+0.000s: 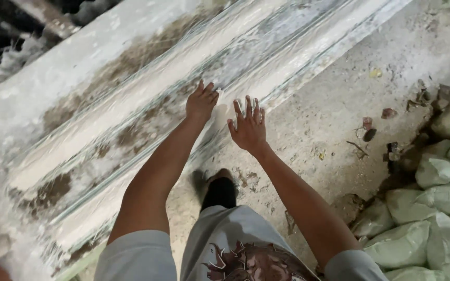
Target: Applying a plaster mixture over fiber strands within molds to cast architectural decorative pieces.
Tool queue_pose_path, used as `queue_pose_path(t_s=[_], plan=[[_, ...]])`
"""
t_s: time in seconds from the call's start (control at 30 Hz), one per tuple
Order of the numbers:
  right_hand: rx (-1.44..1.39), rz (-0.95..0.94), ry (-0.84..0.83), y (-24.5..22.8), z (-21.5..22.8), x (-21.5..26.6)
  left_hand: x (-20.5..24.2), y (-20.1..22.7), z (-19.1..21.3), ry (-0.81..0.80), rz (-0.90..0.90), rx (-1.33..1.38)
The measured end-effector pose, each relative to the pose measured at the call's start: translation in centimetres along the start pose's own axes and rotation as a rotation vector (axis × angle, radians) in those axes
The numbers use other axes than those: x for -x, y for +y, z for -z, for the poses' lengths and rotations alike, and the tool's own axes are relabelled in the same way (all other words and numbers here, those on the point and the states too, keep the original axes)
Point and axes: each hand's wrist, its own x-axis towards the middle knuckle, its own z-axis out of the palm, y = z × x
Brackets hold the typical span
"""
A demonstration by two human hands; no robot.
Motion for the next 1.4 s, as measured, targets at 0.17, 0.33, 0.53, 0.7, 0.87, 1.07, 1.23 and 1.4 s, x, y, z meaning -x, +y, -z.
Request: queue_pose_path(t_s=[0.17,0.33,0.53,0.7,0.87,1.07,1.23,1.4], plan=[[-0.039,-0.079,0.001,5.6,0.5,-2.6,-7.3,1.5,3.3,0.070,-0.010,0.004],[-0.050,-0.118,-0.005,12.5,0.9,-6.3,-14.7,3.3,6.9,0.203,-0.015,0.049],[0.055,-0.151,-0.114,22.1,2.7,-11.9,-26.7,6.4,10.6,0.266,-0.082,0.114],[0.066,-0.203,-0.104,29.5,4.8,-15.7,-32.9,7.0,17.9,0.200,-0.165,0.032],[0.056,-0.242,-0.049,35.5,7.1,-18.0,-40.2,8.0,21.9,0.192,-0.138,-0.015],[0.031,-0.200,0.051,43.7,9.1,-21.8,-48.1,9.2,26.9,0.159,-0.152,-0.008],[0.012,-0.148,0.067,52.6,9.9,-25.3,-56.3,10.6,31.1,0.108,-0.112,-0.006],[-0.068,-0.113,0.025,62.0,12.7,-28.9,-65.7,12.9,34.1,0.143,-0.100,0.047]])
